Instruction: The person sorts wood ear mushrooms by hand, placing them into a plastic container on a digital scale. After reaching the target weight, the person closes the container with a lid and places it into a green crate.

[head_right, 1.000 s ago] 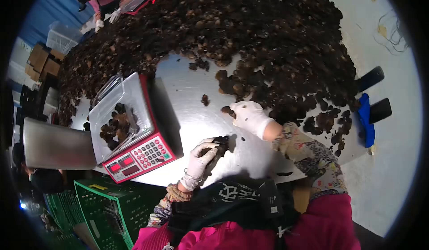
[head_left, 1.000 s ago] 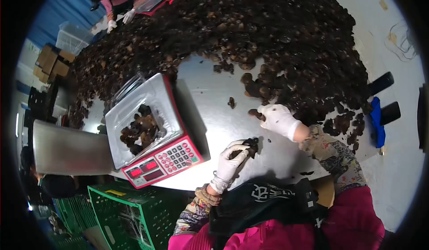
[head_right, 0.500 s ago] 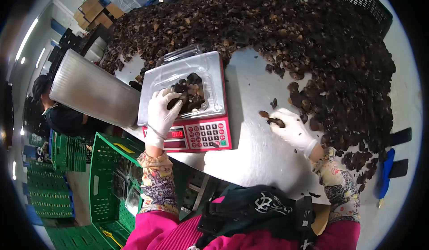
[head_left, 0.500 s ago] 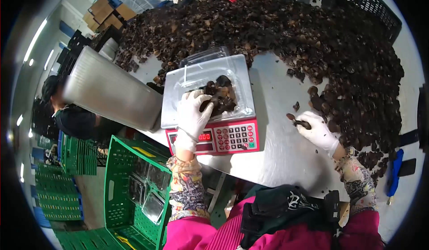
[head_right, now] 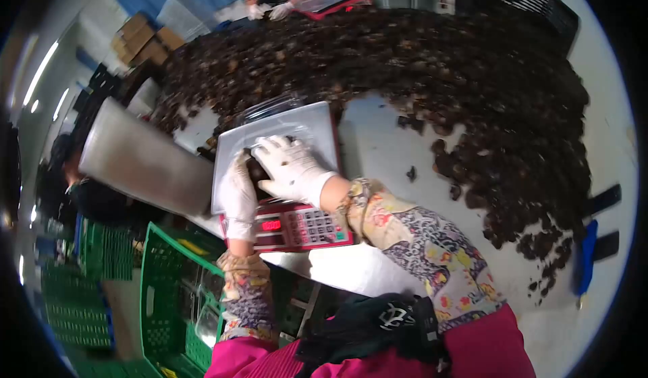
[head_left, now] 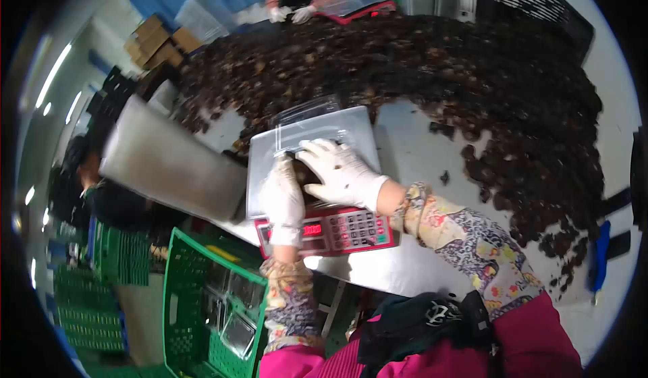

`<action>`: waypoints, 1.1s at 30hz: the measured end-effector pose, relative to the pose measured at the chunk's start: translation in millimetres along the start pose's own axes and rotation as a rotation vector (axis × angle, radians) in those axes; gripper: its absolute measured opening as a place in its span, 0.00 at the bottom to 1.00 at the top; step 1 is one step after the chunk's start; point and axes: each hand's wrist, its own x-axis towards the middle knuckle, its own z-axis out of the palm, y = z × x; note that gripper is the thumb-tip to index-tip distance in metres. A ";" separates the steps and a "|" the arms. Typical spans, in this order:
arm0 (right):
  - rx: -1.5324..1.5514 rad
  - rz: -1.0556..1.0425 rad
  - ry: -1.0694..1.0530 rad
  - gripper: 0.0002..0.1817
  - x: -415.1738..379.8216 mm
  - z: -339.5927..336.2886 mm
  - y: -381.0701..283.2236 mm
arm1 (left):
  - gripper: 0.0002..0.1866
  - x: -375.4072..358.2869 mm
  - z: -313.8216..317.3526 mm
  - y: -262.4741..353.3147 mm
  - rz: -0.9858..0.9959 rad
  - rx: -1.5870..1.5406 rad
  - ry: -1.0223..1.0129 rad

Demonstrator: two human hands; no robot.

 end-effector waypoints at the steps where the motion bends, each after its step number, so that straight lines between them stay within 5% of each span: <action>1: 0.108 0.022 0.040 0.28 -2.7 -2.2 -2.1 | 0.23 0.9 3.6 -5.7 0.017 0.116 0.054; 4: 0.322 0.033 0.138 0.23 -30.6 -23.3 -0.1 | 0.27 5.9 8.6 -6.4 -0.024 0.553 0.122; 6: 0.340 0.083 0.317 0.13 -55.8 -39.6 12.7 | 0.28 14.1 14.2 -3.5 0.005 0.566 0.182; 9: -0.238 0.330 0.339 0.16 -115.7 -65.7 81.1 | 0.27 24.6 14.9 4.6 0.048 0.588 0.209; 10: -0.456 0.461 0.198 0.18 -140.0 -87.4 109.1 | 0.27 25.8 15.8 5.3 0.049 0.629 0.213; 13: -0.831 0.996 0.326 0.22 -222.3 -117.3 168.5 | 0.30 31.1 26.2 -16.7 0.081 0.587 0.222; 15: -0.504 0.807 -0.078 0.23 -251.2 -131.9 149.8 | 0.31 31.9 23.4 -5.6 -0.058 0.601 0.060; 16: -0.394 0.611 0.018 0.25 -269.0 -115.0 146.3 | 0.31 32.9 24.6 -8.3 -0.044 0.484 0.090; 19: -0.413 0.448 -0.137 0.31 -280.0 -109.5 80.9 | 0.28 35.5 26.6 -18.9 -0.012 -0.054 0.183; 22: -0.344 0.402 -0.226 0.31 -318.1 -114.3 62.6 | 0.22 14.5 14.4 17.9 0.175 -0.080 0.367; 25: -0.451 0.583 0.107 0.22 -360.5 -137.7 67.6 | 0.16 -33.3 18.3 73.1 0.427 -0.202 0.413; 27: -0.453 0.681 0.418 0.15 -386.9 -139.2 79.5 | 0.13 -71.8 35.6 79.1 0.564 -0.186 0.194; 29: -0.409 0.764 0.422 0.12 -388.5 -146.4 79.9 | 0.14 -115.0 67.6 80.9 0.457 -0.345 -0.147; 31: -0.357 0.785 0.483 0.08 -369.7 -140.1 75.1 | 0.14 -142.0 95.2 98.0 0.480 -0.286 -0.235; 33: -0.246 0.782 0.465 0.06 -344.5 -129.8 69.0 | 0.18 -160.0 123.1 108.2 0.296 -0.281 -0.317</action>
